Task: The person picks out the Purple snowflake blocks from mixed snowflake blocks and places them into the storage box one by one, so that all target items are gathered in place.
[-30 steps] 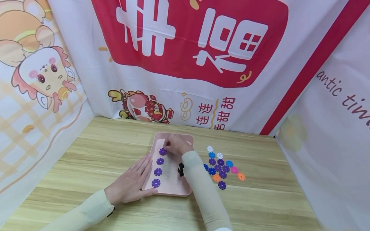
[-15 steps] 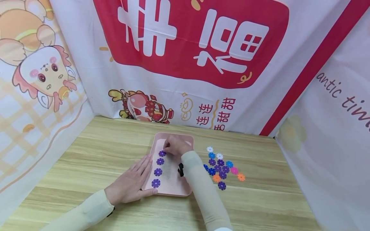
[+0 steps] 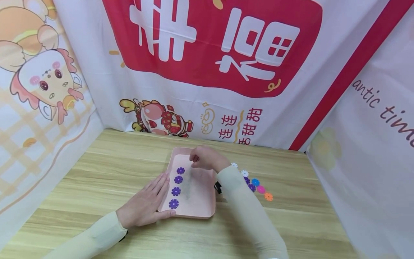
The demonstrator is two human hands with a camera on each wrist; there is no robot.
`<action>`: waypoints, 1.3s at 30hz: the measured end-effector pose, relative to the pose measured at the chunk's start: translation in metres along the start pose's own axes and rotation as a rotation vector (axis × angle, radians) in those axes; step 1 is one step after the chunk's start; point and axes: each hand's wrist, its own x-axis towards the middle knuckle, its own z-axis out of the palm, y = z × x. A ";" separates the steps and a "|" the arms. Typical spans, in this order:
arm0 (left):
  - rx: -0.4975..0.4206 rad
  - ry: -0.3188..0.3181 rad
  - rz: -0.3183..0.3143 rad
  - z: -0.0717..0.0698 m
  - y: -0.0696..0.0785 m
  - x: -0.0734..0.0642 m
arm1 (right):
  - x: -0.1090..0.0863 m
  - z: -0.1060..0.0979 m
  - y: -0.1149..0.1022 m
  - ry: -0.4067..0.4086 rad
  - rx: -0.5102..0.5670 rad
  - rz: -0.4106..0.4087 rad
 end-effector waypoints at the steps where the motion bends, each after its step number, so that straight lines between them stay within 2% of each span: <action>1: 0.000 -0.001 -0.001 0.000 0.000 0.000 | -0.006 -0.003 -0.001 0.001 -0.012 -0.006; 7: -0.005 -0.013 -0.007 0.000 0.000 0.000 | -0.046 -0.014 -0.001 -0.016 -0.053 0.018; 13: -0.003 -0.018 -0.006 0.000 0.001 -0.001 | -0.088 -0.014 0.010 0.005 -0.063 0.049; 19: -0.003 -0.017 -0.006 0.000 0.000 0.000 | -0.129 -0.007 0.035 0.012 -0.090 0.086; 26: -0.006 -0.039 -0.012 0.000 0.000 0.000 | -0.172 0.010 0.060 0.000 -0.036 0.120; 32: -0.011 -0.046 -0.018 -0.002 0.002 -0.001 | -0.199 0.029 0.076 0.046 0.015 0.126; 39: -0.017 -0.053 -0.027 -0.002 0.001 -0.001 | -0.212 0.052 0.091 0.100 0.025 0.180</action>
